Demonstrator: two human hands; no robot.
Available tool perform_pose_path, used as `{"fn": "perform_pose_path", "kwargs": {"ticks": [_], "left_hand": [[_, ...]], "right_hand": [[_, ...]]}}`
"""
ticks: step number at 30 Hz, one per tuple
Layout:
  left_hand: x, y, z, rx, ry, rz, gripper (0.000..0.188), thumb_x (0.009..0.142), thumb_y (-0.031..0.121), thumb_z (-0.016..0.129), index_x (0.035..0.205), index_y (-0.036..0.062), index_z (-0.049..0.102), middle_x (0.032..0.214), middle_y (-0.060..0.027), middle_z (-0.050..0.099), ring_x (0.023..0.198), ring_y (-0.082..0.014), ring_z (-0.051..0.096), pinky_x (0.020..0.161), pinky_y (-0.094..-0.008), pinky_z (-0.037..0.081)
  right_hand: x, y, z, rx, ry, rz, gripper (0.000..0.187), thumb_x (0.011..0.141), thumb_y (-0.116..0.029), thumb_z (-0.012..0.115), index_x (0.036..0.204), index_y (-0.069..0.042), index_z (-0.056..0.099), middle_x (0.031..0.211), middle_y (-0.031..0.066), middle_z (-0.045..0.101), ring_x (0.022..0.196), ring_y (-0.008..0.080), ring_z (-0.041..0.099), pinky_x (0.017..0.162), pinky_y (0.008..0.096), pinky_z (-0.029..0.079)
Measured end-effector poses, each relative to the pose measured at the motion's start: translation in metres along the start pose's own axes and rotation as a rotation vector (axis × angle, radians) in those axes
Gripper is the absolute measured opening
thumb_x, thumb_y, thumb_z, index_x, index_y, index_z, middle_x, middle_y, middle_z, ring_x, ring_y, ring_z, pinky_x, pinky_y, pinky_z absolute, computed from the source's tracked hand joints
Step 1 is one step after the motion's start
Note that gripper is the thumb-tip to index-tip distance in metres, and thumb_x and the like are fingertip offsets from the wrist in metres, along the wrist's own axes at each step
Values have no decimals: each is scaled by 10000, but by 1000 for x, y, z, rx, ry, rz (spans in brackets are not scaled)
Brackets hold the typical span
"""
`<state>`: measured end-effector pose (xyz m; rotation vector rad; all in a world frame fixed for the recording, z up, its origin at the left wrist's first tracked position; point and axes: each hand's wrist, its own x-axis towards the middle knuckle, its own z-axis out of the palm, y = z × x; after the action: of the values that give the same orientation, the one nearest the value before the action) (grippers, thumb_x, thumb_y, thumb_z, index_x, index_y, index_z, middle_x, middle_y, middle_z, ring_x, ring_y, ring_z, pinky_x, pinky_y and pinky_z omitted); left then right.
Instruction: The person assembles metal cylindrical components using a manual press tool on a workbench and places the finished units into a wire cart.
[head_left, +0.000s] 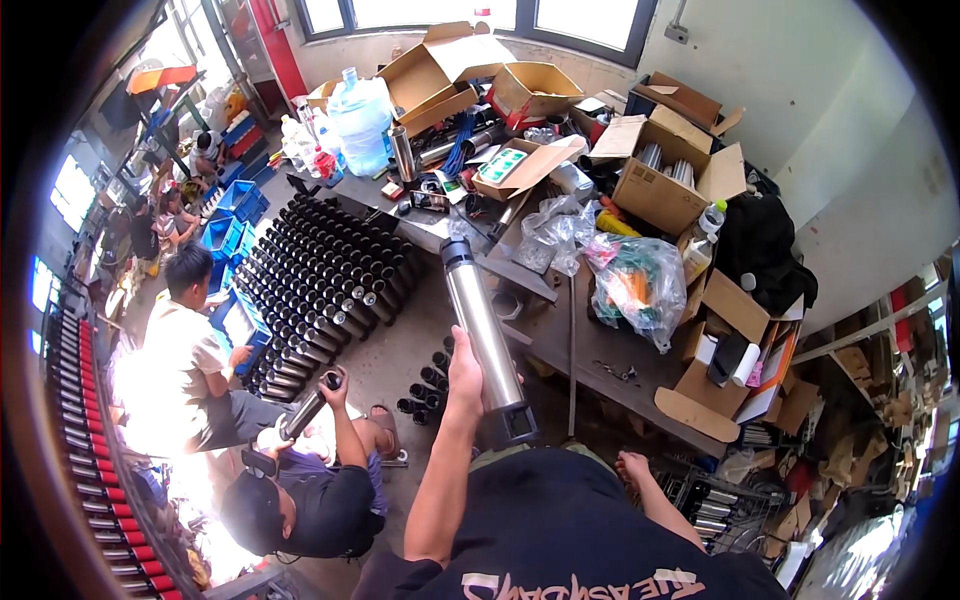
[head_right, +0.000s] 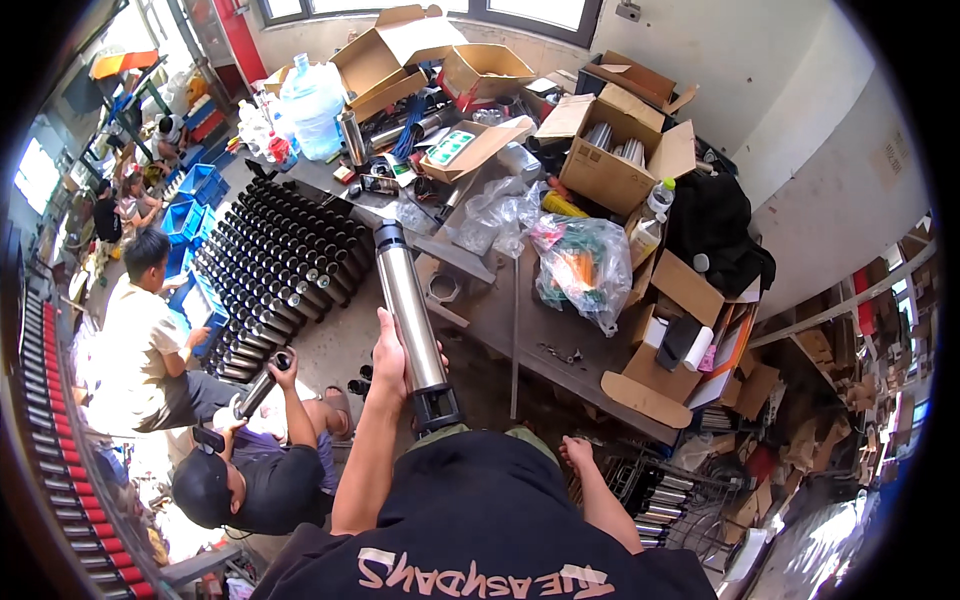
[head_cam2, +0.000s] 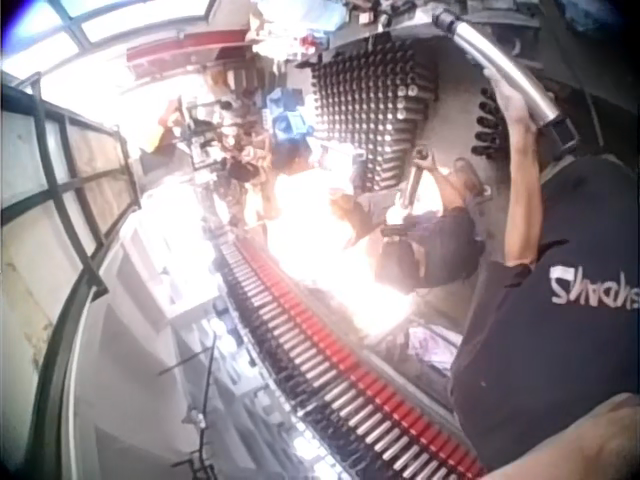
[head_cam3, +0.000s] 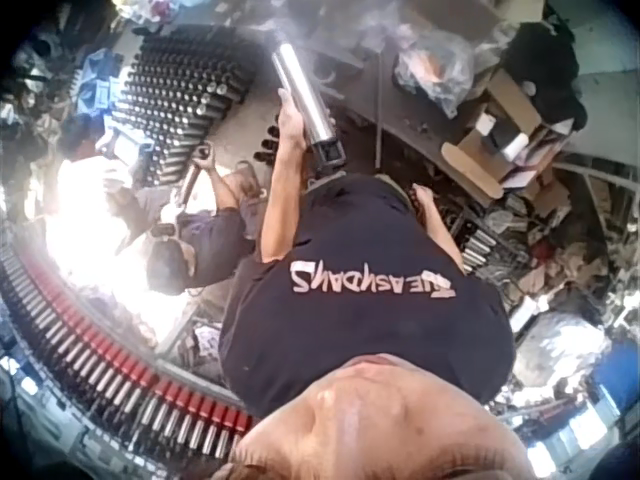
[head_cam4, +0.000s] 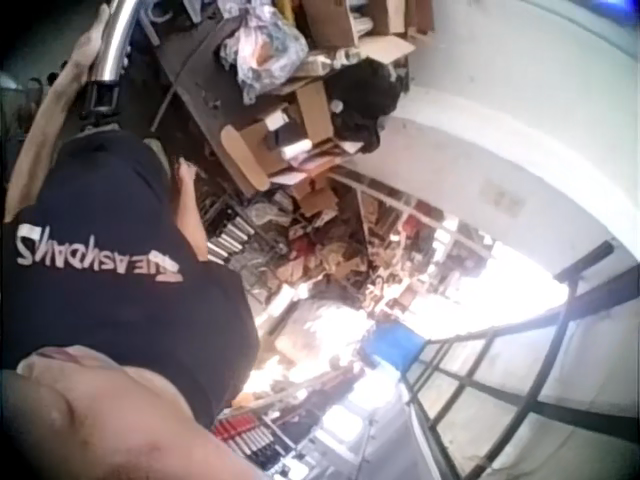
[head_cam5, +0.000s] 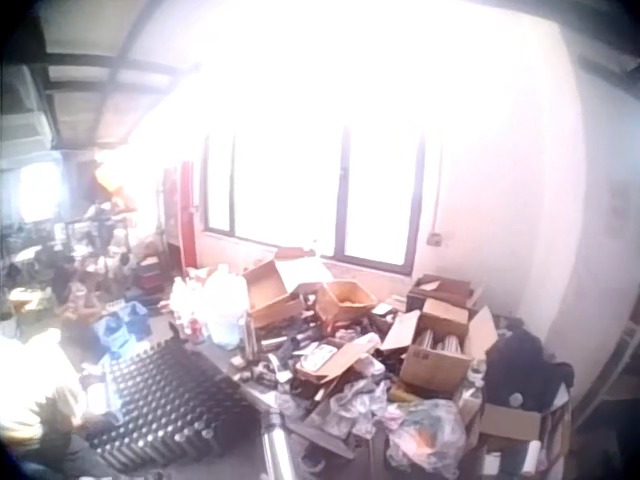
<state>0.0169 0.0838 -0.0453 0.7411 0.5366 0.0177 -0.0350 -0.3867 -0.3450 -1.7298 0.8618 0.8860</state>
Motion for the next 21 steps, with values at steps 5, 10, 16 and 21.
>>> {"fn": "perform_pose_path", "kwargs": {"ticks": [5, 10, 16, 21], "left_hand": [[-12, 21, 6, -117, -162, 17, 786, 991, 727, 199, 1148, 35, 534, 814, -185, 646, 639, -335, 674, 600, -474, 587], [-17, 33, 18, -333, -415, 76, 797, 996, 708, 201, 1152, 7, 548, 894, -204, 615, 697, -328, 653, 622, -479, 581], [-27, 49, 24, -258, -437, 126, 807, 992, 712, 189, 1163, 4, 534, 878, -202, 615, 675, -320, 642, 607, -466, 572], [-34, 65, 26, -67, -271, 63, 796, 986, 733, 210, 1110, 26, 553, 841, -173, 644, 673, -315, 666, 618, -444, 578]], "right_hand": [[-10, 17, -5, -195, 75, 4, 288, 963, -310, 639, 938, -24, 669, 804, 71, 665, 559, 165, 548, 491, 319, 431], [-11, 7, 5, -242, 83, -54, 293, 968, -301, 635, 987, -12, 679, 839, 86, 683, 611, 159, 580, 514, 324, 443], [-9, -3, 30, -184, 83, -208, 281, 956, -264, 673, 1046, 3, 667, 862, 103, 698, 628, 135, 593, 500, 286, 445], [-35, -12, 51, -215, 113, -216, 297, 962, -287, 659, 1047, -3, 679, 855, 80, 711, 651, 130, 617, 552, 272, 485]]}}
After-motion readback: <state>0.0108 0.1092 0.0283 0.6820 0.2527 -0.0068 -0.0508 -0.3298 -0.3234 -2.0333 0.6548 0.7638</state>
